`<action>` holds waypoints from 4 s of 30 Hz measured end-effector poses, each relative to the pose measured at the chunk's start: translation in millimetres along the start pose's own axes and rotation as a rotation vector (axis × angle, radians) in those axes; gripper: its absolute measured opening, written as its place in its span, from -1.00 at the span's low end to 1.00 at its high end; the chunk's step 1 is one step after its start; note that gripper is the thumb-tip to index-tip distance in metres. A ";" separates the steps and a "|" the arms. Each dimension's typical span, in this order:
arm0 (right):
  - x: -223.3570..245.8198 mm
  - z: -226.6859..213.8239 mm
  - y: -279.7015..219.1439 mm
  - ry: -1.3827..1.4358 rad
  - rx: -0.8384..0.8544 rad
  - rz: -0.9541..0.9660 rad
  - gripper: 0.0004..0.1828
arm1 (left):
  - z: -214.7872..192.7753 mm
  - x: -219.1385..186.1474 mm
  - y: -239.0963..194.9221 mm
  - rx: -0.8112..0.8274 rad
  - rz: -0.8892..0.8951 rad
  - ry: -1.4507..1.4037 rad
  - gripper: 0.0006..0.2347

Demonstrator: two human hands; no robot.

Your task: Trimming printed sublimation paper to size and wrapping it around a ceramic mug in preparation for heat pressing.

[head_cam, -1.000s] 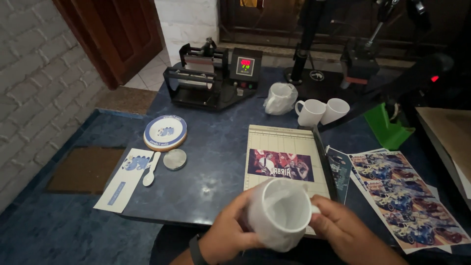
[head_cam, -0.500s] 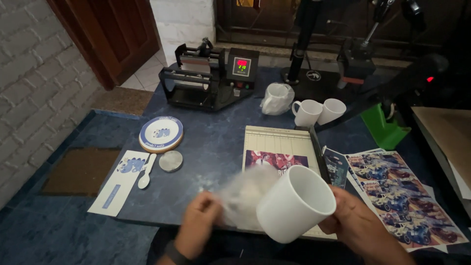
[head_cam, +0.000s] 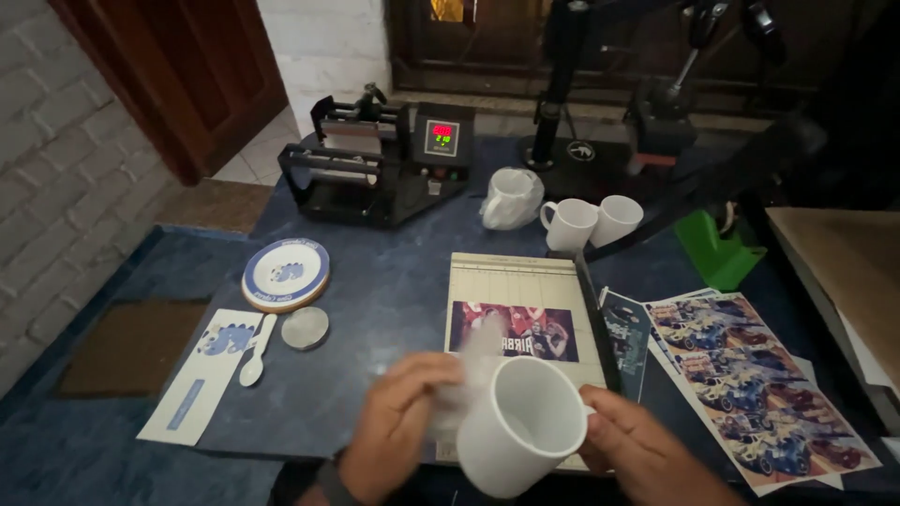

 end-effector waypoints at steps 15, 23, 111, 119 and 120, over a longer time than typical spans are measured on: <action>-13.4 20.2 16.2 0.030 0.024 -0.412 -0.44 | 66.7 -19.4 -12.2 0.187 -0.281 -1.248 0.01; 2.5 24.3 5.5 -0.622 -0.265 -0.604 0.27 | 81.2 7.6 -46.6 0.065 -0.417 -1.662 -0.27; -21.2 -273.2 188.4 -0.147 -1.196 -0.238 -0.21 | 16.1 147.9 -19.5 0.005 -0.263 0.229 -0.39; -14.7 -299.2 231.5 -0.226 -1.244 -0.091 -0.23 | 15.7 139.1 -13.2 0.008 -0.275 0.312 -0.58; 15.0 -259.5 200.2 -0.096 -1.211 -0.066 -0.33 | 16.6 132.0 -11.6 0.003 -0.305 0.278 -0.58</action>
Point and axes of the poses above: each hand's wrist, its own y-axis towards the middle knuckle, its own z-axis out of the palm, x = y × z, the point moved 1 cm from there along y, towards the middle knuckle, and after that the axes turned 3 degrees about -y, right-handed, at the moved point
